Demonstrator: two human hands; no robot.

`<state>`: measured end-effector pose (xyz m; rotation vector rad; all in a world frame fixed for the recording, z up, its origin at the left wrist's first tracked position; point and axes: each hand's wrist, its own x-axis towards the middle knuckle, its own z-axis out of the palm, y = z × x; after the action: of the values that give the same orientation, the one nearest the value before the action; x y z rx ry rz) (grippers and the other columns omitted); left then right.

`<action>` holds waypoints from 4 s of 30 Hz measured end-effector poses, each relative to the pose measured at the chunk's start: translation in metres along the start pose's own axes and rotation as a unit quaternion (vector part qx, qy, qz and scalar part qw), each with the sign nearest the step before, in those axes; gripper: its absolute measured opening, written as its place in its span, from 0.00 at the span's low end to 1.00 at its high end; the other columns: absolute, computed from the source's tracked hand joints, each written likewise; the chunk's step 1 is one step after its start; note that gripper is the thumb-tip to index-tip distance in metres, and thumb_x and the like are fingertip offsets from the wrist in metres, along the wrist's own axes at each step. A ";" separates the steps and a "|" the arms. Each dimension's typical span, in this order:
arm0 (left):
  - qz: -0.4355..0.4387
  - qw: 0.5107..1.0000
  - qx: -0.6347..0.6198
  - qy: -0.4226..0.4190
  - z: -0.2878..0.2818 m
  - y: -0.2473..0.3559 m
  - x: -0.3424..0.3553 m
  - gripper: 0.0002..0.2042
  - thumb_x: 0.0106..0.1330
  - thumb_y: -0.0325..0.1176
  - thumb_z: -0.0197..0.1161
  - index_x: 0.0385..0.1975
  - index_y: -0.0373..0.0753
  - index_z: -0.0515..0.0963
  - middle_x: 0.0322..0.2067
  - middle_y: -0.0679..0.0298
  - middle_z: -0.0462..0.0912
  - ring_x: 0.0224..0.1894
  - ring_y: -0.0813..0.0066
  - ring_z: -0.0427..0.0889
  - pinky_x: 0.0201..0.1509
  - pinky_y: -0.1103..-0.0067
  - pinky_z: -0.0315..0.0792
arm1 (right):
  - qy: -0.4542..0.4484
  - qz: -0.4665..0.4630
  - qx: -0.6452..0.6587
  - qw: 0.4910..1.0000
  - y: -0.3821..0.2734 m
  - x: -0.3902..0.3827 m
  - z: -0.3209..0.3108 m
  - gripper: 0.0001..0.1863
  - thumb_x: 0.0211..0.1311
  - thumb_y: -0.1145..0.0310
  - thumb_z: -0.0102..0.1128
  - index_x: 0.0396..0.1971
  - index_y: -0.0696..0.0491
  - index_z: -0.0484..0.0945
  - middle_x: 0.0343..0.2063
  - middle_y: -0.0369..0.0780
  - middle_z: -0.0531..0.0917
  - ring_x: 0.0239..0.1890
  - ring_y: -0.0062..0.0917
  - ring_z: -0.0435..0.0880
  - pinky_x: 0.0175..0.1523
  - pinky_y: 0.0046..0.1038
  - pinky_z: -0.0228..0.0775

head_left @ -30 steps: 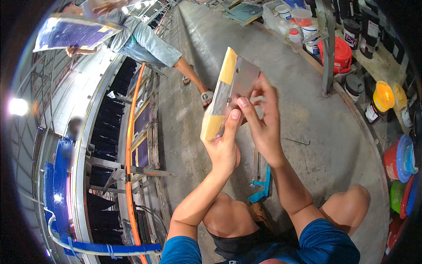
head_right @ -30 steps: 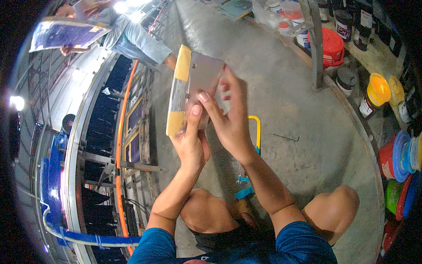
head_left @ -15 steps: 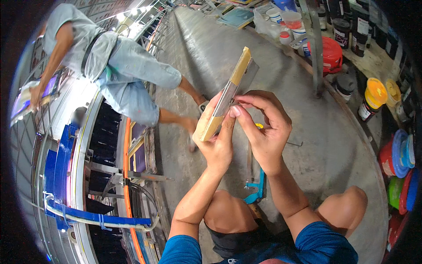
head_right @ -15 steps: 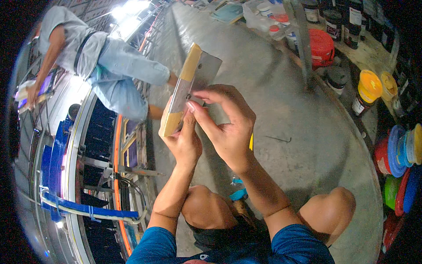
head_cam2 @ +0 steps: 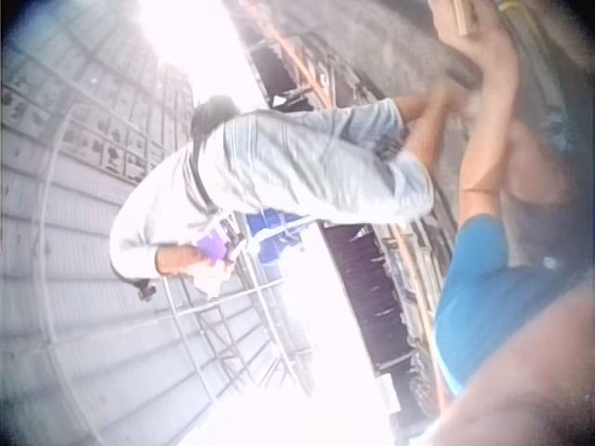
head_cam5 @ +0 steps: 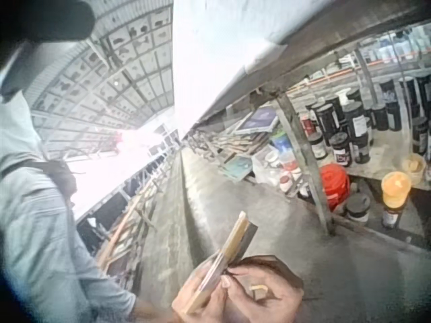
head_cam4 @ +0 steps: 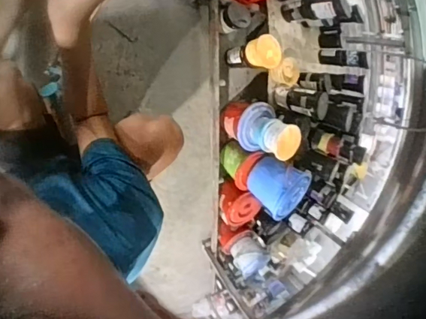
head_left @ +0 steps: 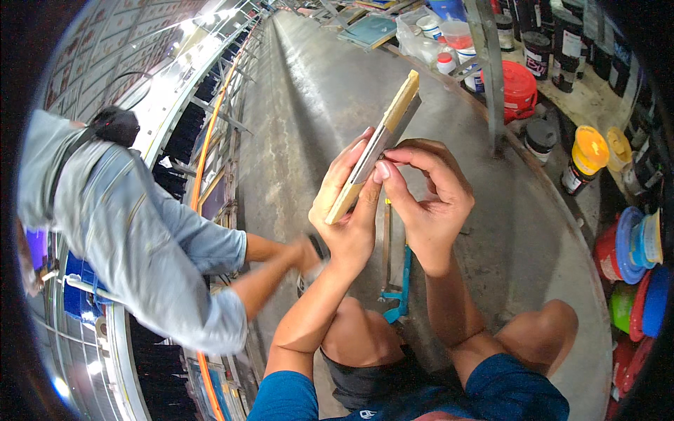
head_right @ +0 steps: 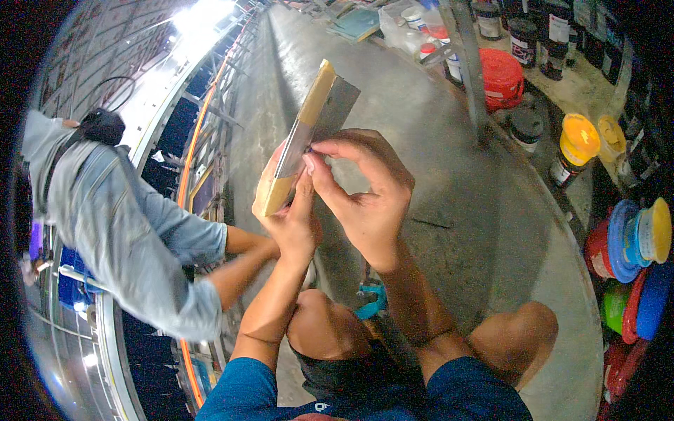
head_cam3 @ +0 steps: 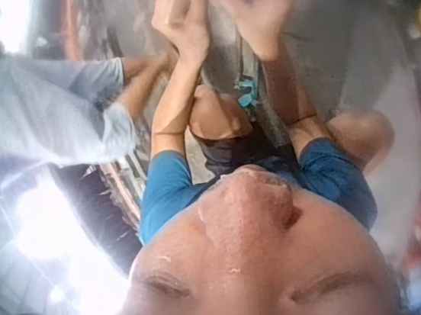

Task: The person sits on the floor and uses a hacksaw to cut a small metal bracket. They pause to inspect the cut, then continue sawing. Later, they walk to a workbench, unwrap a plastic bag, and use a sanding block to smooth the cut edge of the metal piece.

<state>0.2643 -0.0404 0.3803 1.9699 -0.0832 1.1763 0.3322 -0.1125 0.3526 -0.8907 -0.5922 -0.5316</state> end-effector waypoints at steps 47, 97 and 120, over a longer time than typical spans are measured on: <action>-0.540 0.665 -0.510 -0.080 -0.073 -0.005 0.008 0.23 0.65 0.44 0.60 0.54 0.35 0.72 0.38 0.55 0.83 0.31 0.59 0.85 0.29 0.78 0.70 | -0.154 0.233 0.136 0.951 -0.005 -0.003 0.022 0.56 0.54 0.21 0.43 0.66 0.58 0.59 0.54 0.49 0.75 0.54 0.34 0.79 0.59 0.35 0.71; -0.495 0.625 -0.600 -0.070 -0.083 -0.020 0.004 0.26 0.59 0.38 0.60 0.58 0.32 0.70 0.50 0.52 0.79 0.50 0.59 0.81 0.57 0.61 0.74 | -0.179 0.102 0.144 0.968 -0.024 -0.013 0.042 0.78 0.29 0.21 0.66 0.73 0.59 0.42 0.62 0.61 0.67 0.62 0.37 0.71 0.66 0.35 0.62; -0.311 0.922 -0.229 -0.033 -0.072 -0.007 -0.007 0.23 0.59 0.29 0.70 0.54 0.31 0.73 0.46 0.59 0.82 0.47 0.71 0.82 0.52 0.73 0.76 | -0.069 0.327 0.185 0.924 0.012 -0.002 0.022 0.31 0.55 0.65 0.73 0.57 0.59 0.71 0.46 0.41 0.80 0.45 0.23 0.80 0.50 0.24 0.73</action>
<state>0.2125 0.0105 0.3870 1.4531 0.2059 0.6011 0.3329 -0.0875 0.3551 -0.7095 -0.4620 0.2471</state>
